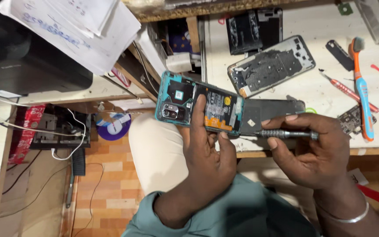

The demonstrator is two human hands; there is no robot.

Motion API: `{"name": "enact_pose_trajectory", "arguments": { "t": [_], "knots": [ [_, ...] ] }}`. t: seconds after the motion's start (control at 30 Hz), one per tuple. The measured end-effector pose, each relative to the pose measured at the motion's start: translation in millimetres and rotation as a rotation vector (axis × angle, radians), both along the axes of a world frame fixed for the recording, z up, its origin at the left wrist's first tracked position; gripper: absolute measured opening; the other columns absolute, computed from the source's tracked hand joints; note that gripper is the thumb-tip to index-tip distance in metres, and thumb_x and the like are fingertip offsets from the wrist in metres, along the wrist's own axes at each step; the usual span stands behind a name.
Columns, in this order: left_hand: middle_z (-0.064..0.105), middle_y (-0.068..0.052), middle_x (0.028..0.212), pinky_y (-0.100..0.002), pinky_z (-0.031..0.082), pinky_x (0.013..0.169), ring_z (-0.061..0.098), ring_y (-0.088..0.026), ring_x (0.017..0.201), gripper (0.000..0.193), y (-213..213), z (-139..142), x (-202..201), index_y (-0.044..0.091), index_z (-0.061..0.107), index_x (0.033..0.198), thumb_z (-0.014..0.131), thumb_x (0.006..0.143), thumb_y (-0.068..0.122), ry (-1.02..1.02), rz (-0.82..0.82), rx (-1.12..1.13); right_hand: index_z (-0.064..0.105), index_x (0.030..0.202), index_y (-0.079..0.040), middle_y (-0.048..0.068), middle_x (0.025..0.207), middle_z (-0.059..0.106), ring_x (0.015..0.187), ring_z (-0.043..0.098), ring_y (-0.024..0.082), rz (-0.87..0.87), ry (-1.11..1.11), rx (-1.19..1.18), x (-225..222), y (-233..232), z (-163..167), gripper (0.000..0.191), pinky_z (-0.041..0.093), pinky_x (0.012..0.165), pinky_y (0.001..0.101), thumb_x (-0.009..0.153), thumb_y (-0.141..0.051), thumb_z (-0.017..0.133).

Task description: The person sits at a cluttered repair bench working on a disassembled smartphone. They hold the phone with its back cover removed and use a precision screwdriver to unscrew and adjust internal components, occasionally repositioning the phone and reaching for parts on the bench.

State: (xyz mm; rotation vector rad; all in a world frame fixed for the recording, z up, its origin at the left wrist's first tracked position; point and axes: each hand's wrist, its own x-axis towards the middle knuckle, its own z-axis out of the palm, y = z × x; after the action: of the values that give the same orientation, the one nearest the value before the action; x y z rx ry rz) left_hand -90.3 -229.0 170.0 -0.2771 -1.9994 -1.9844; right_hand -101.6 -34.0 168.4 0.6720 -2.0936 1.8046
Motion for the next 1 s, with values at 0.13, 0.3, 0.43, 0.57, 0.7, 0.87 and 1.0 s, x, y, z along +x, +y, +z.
{"name": "enact_pose_trajectory", "arguments": {
  "t": [0.13, 0.3, 0.43, 0.57, 0.7, 0.87, 1.0],
  "knots": [
    [0.038, -0.023, 0.147, -0.028, 0.056, 0.096, 0.06, -0.02, 0.121, 0.069, -1.7, -0.9, 1.0, -0.01, 0.016, 0.163, 0.049, 0.102, -0.007, 0.043, -0.001, 0.005, 0.043, 0.127, 0.002, 0.025, 0.114, 0.071, 0.093, 0.074, 0.017, -0.013, 0.03, 0.071, 0.5, -1.7, 1.0, 0.042, 0.064, 0.077, 0.0274, 0.093, 0.007, 0.067],
    [0.041, -0.026, 0.143, -0.027, 0.058, 0.089, 0.063, -0.021, 0.115, 0.071, -4.7, -0.5, 4.6, -0.011, 0.018, 0.161, 0.052, 0.099, -0.005, 0.018, 0.065, -0.154, 0.045, 0.127, 0.002, 0.023, 0.112, 0.071, 0.094, 0.075, 0.02, -0.022, 0.072, 0.14, 1.4, -2.9, -2.0, 0.042, 0.065, 0.072, 0.0271, 0.093, 0.007, 0.069],
    [0.047, -0.027, 0.139, -0.037, 0.054, 0.097, 0.06, -0.029, 0.117, 0.071, -7.5, 1.9, 7.4, -0.011, 0.023, 0.16, 0.052, 0.096, -0.005, 0.122, 0.173, -0.34, 0.06, 0.115, 0.0, 0.018, 0.095, 0.074, 0.076, 0.075, 0.019, -0.356, 0.199, 0.463, 4.9, -8.0, -3.1, 0.054, 0.061, 0.064, 0.0308, 0.074, -0.009, 0.093],
    [0.052, -0.027, 0.134, -0.042, 0.051, 0.104, 0.059, -0.033, 0.116, 0.07, -9.7, 2.9, 9.6, -0.011, 0.024, 0.161, 0.051, 0.096, -0.003, 0.157, 0.207, -0.362, 0.051, 0.123, -0.001, 0.018, 0.118, 0.068, 0.107, 0.072, 0.016, -0.026, 0.108, 0.177, 4.7, -9.1, 6.1, 0.042, 0.064, 0.081, 0.0251, 0.092, -0.01, 0.078],
    [0.061, -0.021, 0.124, -0.044, 0.046, 0.103, 0.059, -0.031, 0.109, 0.073, -12.4, 2.8, 11.7, -0.012, 0.024, 0.159, 0.055, 0.093, -0.003, 0.188, 0.253, -0.463, 0.058, 0.117, -0.001, 0.017, 0.106, 0.075, 0.095, 0.074, 0.017, -0.242, 0.168, 0.524, 9.5, -10.6, 19.8, 0.052, 0.061, 0.077, 0.0305, 0.077, -0.016, 0.089],
    [0.058, -0.025, 0.13, -0.036, 0.056, 0.093, 0.066, -0.027, 0.106, 0.07, -14.7, 3.1, 13.5, -0.011, 0.024, 0.161, 0.052, 0.098, -0.003, 0.157, 0.197, -0.281, 0.056, 0.117, -0.003, 0.013, 0.105, 0.075, 0.092, 0.076, 0.019, -0.134, 0.021, 0.388, 13.1, -16.5, 28.4, 0.04, 0.063, 0.077, 0.0317, 0.085, -0.015, 0.078],
    [0.062, -0.022, 0.121, -0.034, 0.057, 0.087, 0.068, -0.025, 0.098, 0.073, -16.5, 1.7, 13.0, -0.011, 0.024, 0.16, 0.054, 0.095, -0.002, 0.116, 0.208, -0.29, 0.054, 0.122, -0.005, 0.017, 0.118, 0.069, 0.1, 0.072, 0.024, -0.1, 0.037, 0.342, 11.9, -17.3, 28.7, 0.048, 0.06, 0.082, 0.0325, 0.087, -0.024, 0.081]
  ]
}}
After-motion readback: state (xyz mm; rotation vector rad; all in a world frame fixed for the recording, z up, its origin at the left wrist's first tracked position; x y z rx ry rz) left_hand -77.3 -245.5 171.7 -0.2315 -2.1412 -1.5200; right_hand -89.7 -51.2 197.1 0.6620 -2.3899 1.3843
